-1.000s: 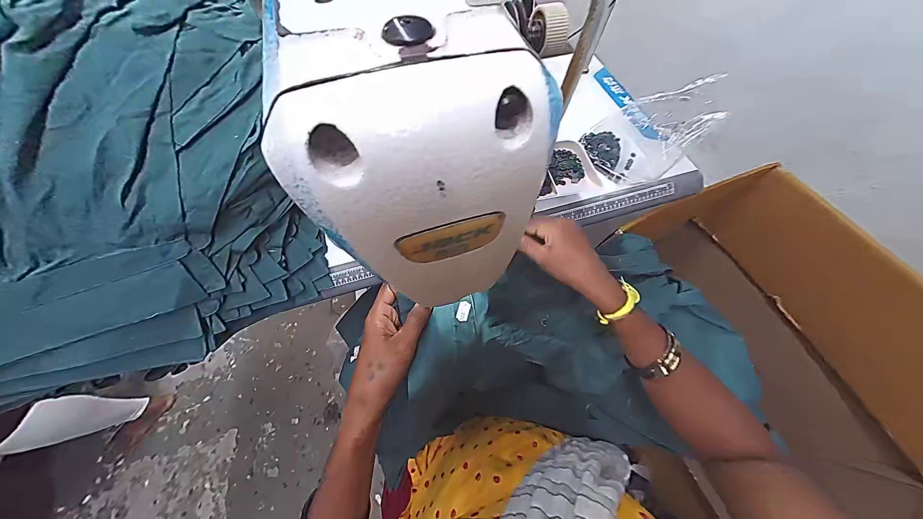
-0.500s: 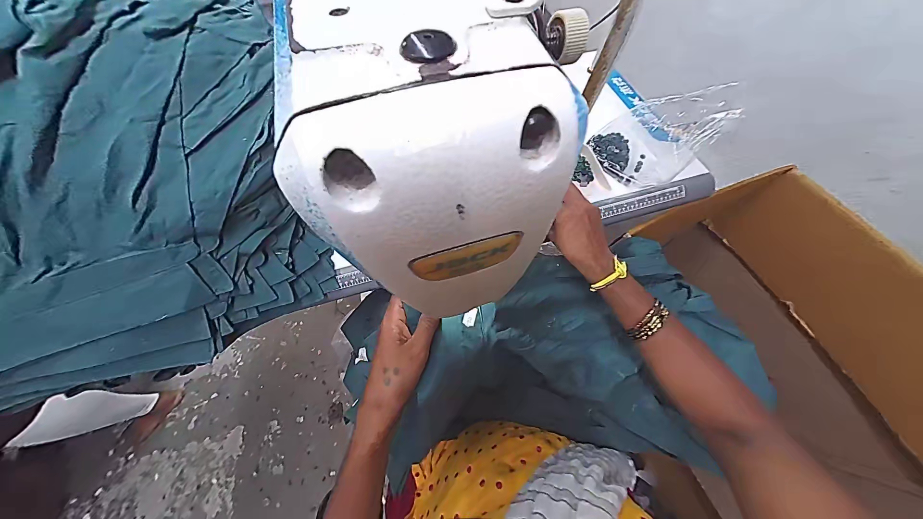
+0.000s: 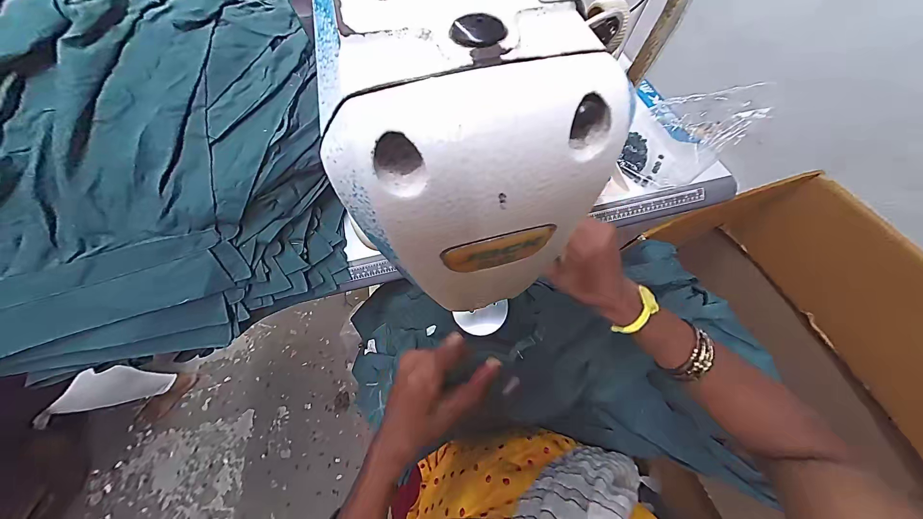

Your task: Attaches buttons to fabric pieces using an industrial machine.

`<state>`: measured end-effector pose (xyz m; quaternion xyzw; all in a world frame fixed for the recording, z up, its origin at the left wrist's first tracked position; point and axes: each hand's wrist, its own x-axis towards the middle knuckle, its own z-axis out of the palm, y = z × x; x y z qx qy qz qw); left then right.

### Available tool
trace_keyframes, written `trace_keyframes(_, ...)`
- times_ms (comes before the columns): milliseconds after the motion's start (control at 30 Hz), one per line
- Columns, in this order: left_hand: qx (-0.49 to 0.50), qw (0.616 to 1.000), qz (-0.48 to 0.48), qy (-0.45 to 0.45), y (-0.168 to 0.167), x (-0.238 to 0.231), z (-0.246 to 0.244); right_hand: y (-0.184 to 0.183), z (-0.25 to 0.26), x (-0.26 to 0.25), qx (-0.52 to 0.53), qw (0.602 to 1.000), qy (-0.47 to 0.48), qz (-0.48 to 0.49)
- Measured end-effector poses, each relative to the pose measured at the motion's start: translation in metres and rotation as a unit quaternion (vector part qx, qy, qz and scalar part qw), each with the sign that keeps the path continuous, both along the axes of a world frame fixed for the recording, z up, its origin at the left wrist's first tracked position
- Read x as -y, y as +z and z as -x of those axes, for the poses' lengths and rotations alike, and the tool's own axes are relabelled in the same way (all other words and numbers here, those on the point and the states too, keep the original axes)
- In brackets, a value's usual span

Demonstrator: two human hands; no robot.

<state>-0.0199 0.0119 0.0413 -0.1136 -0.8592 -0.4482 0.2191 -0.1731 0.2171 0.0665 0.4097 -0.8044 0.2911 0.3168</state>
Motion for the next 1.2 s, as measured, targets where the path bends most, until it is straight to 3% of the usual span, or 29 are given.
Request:
trace_keyframes(67,-0.014,0.997,-0.016,-0.075,0.003,-0.004,-0.006,-0.004,-0.02,0.014,-0.107,0.988,0.091,-0.058)
trace_keyframes(133,0.003,0.996,-0.051,-0.08,0.0,-0.004,-0.005,-0.004,-0.024,0.026,-0.125,0.978,0.143,-0.085)
trace_keyframes(300,0.064,0.982,-0.178,-0.017,0.01,0.031,-0.014,-0.001,-0.028,0.014,-0.008,0.989,0.137,-0.058)
trace_keyframes(367,0.094,0.974,-0.208,-0.007,0.009,0.054,-0.018,-0.008,-0.029,0.013,-0.072,0.983,0.152,-0.069)
trace_keyframes(500,0.122,0.975,-0.17,-0.074,-0.001,0.059,-0.02,-0.007,-0.017,0.027,-0.15,0.968,0.168,-0.108)
trace_keyframes(600,0.112,0.978,-0.15,-0.087,-0.005,0.048,-0.022,-0.003,-0.016,0.032,-0.089,0.98,0.147,-0.099)
trace_keyframes(667,0.091,0.979,-0.158,-0.086,-0.004,0.043,-0.022,-0.007,-0.026,0.028,0.041,0.984,0.166,-0.055)
trace_keyframes(733,0.078,0.979,-0.181,-0.062,0.004,0.047,-0.021,-0.005,-0.045,0.023,0.246,0.941,0.234,-0.017)
trace_keyframes(767,0.078,0.977,-0.195,-0.037,0.008,0.054,-0.022,-0.005,-0.054,0.019,0.296,0.923,0.245,-0.017)
trace_keyframes(900,0.132,0.968,-0.199,0.08,0.011,0.097,-0.022,-0.008,-0.038,0.008,0.347,0.933,0.095,-0.014)
trace_keyframes(1033,0.165,0.961,-0.178,0.132,-0.004,0.113,-0.022,-0.008,-0.026,0.027,0.418,0.908,0.02,-0.033)
trace_keyframes(1200,0.176,0.952,-0.196,0.154,-0.014,0.108,-0.022,-0.002,-0.021,0.027,0.465,0.883,0.056,-0.014)
